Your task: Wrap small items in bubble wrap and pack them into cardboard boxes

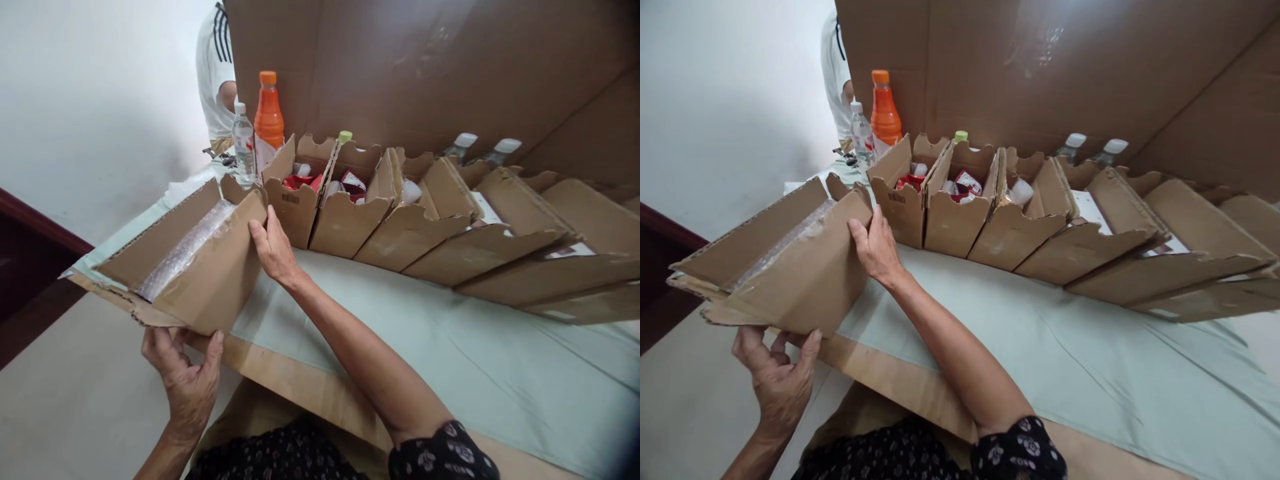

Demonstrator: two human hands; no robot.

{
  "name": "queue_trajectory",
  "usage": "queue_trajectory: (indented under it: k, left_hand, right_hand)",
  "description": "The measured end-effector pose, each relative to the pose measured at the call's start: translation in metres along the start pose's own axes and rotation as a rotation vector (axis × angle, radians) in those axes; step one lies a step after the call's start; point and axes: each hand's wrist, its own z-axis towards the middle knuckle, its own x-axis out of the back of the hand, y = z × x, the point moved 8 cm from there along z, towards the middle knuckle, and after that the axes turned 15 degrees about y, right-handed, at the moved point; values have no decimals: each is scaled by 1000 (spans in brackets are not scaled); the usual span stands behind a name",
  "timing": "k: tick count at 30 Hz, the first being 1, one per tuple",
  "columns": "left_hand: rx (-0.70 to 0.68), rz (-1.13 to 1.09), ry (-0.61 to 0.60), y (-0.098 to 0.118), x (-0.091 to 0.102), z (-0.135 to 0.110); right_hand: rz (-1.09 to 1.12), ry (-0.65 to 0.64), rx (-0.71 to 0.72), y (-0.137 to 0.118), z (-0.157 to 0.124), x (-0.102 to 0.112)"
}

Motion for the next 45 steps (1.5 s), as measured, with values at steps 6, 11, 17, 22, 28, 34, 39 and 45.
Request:
queue_trajectory:
  k: [6,11,17,22,28,34,39,45]
  left_hand:
    - [6,-41,41,1,-17,2]
    - [15,-56,-8,0,-40,7]
    - [21,-82,-82,-2,-96,44]
    - [-32,-99,-237,-4,-162,75]
    - [31,-143,-433,-18,-224,73]
    - [-21,-15,-562,-23,-213,67]
    - [-40,324,-413,-48,-187,134]
    - [22,685,-407,-85,-205,177]
  right_hand:
    - [-33,58,-32,-2,7,-18]
    - [-48,-46,17,30,-35,-20]
    - [-90,-83,-37,60,-53,-21]
    - [-80,-29,-50,61,-50,-17]
    - [-26,47,-69,68,-46,-11]
    - [51,117,-81,74,-42,-9]
    - [97,141,-86,80,-43,-10]
    - [102,161,-76,85,-43,-13]
